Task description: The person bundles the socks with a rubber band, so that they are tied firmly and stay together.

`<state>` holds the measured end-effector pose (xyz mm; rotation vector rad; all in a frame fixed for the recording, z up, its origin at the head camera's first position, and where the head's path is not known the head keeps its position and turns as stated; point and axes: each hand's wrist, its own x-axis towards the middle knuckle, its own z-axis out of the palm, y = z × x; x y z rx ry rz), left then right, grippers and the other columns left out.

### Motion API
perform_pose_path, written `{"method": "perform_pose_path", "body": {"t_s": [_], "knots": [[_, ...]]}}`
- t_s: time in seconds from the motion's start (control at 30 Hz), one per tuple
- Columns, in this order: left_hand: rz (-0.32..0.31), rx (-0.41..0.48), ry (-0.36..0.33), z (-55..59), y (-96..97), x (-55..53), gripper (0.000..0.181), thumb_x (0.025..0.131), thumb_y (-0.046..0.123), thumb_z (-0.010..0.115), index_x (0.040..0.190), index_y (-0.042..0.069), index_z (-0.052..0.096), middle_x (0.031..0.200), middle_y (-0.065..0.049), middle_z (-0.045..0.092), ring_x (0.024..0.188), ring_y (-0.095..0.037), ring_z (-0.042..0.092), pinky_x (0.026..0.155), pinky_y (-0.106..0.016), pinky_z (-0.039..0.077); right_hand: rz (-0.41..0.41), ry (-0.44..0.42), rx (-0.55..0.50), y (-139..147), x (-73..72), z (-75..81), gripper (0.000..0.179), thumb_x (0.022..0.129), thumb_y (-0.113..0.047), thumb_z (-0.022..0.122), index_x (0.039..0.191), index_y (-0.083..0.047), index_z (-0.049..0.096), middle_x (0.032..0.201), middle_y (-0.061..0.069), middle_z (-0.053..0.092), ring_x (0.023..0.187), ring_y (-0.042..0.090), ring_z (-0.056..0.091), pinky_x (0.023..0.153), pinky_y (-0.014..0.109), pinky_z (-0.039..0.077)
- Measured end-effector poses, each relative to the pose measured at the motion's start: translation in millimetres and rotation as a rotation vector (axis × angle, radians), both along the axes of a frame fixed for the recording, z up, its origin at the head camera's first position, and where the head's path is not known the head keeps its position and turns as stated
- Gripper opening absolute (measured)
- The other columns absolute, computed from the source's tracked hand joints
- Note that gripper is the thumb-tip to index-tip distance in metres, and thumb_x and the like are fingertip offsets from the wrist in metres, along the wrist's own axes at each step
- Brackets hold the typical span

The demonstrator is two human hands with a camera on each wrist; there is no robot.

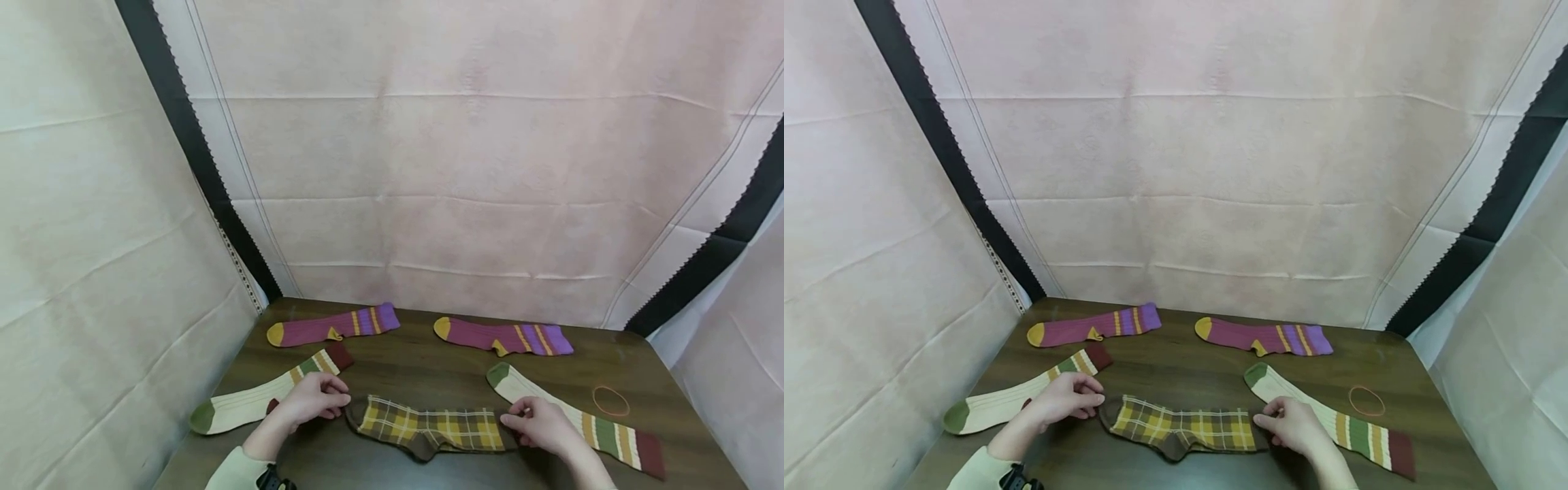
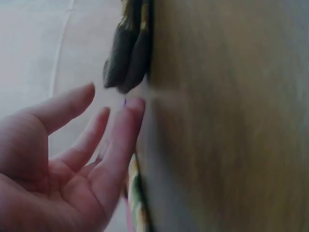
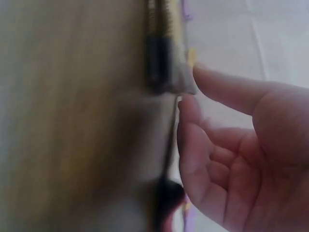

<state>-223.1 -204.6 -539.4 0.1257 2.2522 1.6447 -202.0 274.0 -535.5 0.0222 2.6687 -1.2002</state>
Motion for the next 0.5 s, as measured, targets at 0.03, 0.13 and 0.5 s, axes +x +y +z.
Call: {"method": "perform_pose_path", "body": {"t_s": [0.03,0.13,0.5], "knots": [[0.021,-0.02,0.023,1.2,-1.6,-0.7,0.029,0.098,0.012,0.079,0.117,-0.007,0.07,0.094,-0.01,0.072,0.08,-0.025,0.073,0.07,-0.04,0.064,-0.021,0.011,0.018,-1.6,-1.3,2.9,0.025,0.093,-0.027,0.085,0.098,-0.008,0.07,0.074,0.003,0.066,0.06,0.019,0.066,0.057,0.033,0.054],[0.108,-0.062,0.091,3.3,-7.3,-4.1,0.027,0.098,0.012,0.079,0.117,-0.005,0.071,0.095,-0.007,0.073,0.083,-0.023,0.071,0.069,-0.039,0.063,-0.037,0.048,0.029,-9.1,-7.6,12.5,0.026,0.095,-0.03,0.084,0.101,-0.008,0.071,0.075,0.002,0.069,0.061,0.019,0.066,0.059,0.034,0.052],[0.327,-0.192,0.259,2.4,-25.8,-10.2,0.02,0.093,0.006,0.083,0.111,0.001,0.075,0.097,-0.004,0.072,0.088,-0.018,0.066,0.073,-0.029,0.054,0.164,0.022,-0.258,-54.5,-35.0,13.1,0.026,0.102,-0.022,0.076,0.115,0.001,0.07,0.088,0.012,0.07,0.075,0.025,0.07,0.065,0.04,0.061]]}}
